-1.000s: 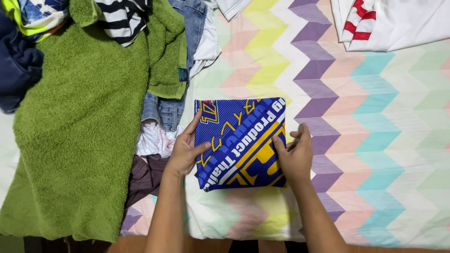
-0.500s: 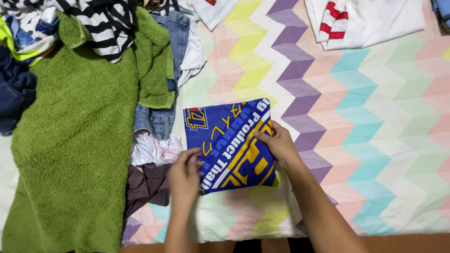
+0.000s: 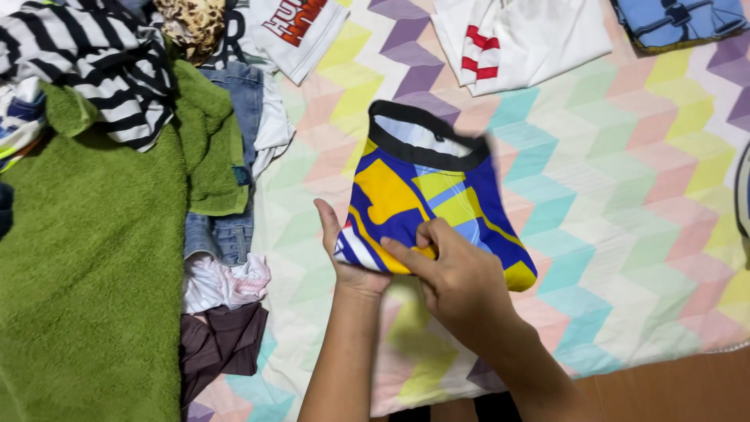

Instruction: Iron and fold various laundry items on a bed.

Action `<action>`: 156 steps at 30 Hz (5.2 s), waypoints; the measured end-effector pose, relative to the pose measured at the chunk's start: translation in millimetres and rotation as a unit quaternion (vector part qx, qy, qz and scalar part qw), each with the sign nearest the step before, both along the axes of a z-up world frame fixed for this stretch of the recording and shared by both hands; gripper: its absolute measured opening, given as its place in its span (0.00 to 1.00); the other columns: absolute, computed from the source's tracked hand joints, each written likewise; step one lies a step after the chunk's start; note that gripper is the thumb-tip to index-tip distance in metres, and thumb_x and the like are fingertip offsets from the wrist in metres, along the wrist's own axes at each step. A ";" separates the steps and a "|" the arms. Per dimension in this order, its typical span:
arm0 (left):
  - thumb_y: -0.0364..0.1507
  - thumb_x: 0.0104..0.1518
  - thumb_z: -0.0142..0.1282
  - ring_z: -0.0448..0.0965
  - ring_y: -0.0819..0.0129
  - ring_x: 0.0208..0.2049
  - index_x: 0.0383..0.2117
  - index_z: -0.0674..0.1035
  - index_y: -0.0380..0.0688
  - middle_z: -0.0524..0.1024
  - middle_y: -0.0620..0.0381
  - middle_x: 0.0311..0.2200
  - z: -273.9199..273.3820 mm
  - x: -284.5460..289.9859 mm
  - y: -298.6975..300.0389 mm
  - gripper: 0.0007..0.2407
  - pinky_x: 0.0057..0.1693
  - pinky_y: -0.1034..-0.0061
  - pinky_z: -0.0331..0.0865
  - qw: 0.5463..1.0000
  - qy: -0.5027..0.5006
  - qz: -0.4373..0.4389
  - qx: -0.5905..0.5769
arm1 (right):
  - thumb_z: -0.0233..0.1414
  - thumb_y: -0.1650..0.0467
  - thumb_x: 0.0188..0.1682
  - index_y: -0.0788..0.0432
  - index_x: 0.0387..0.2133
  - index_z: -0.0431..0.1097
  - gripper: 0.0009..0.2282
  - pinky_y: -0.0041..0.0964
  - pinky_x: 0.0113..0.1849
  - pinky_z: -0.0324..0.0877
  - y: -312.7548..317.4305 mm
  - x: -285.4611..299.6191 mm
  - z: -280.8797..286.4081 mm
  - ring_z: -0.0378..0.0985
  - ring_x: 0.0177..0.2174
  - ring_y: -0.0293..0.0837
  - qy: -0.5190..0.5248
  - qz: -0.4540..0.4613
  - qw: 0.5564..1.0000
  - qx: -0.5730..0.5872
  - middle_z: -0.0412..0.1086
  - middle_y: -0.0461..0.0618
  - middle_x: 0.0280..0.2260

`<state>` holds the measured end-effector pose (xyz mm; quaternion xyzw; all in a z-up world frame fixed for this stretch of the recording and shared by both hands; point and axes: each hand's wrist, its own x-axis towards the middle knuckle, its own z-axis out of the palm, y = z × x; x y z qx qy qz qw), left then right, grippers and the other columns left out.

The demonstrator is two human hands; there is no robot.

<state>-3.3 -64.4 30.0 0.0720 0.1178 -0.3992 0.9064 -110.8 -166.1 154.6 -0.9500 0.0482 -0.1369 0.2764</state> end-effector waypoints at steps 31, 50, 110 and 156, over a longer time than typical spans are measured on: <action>0.10 0.53 0.46 0.78 0.65 0.49 0.69 0.57 0.53 0.75 0.45 0.54 -54.7 -2.3 42.4 0.35 0.53 0.71 0.74 0.866 -0.218 -0.158 0.422 | 0.51 0.81 0.45 0.44 0.67 0.46 0.36 0.41 0.41 0.79 -79.1 -69.8 -163.6 0.80 0.42 0.46 0.049 -0.287 0.669 0.684 0.72 0.61 0.49; 0.08 0.51 0.53 0.60 0.83 0.18 0.71 0.65 0.58 0.74 0.60 0.33 3.3 -8.1 -236.3 0.38 0.28 0.85 0.63 0.728 -0.467 -0.198 0.462 | 0.50 0.82 0.47 0.54 0.67 0.55 0.31 0.34 0.56 0.68 -393.2 -94.6 -115.9 0.72 0.55 0.41 0.023 -0.111 0.685 0.719 0.63 0.51 0.63; 0.42 0.62 0.48 0.49 0.55 0.71 0.66 0.65 0.54 0.50 0.58 0.72 -94.3 24.5 -109.6 0.25 0.70 0.56 0.45 0.225 -0.610 -0.066 0.757 | 0.60 0.55 0.40 0.58 0.68 0.43 0.45 0.78 0.59 0.38 -260.6 36.3 -195.5 0.28 0.66 0.72 0.274 0.054 0.959 -0.039 0.31 0.70 0.68; 0.24 0.37 0.59 0.76 0.46 0.35 0.27 0.77 0.47 0.75 0.47 0.28 -108.5 12.6 43.9 0.09 0.41 0.56 0.69 0.386 -0.620 0.000 0.683 | 0.62 0.59 0.38 0.53 0.68 0.25 0.53 0.82 0.56 0.14 -16.5 203.7 -204.8 0.15 0.68 0.61 0.203 0.030 0.976 0.069 0.19 0.62 0.70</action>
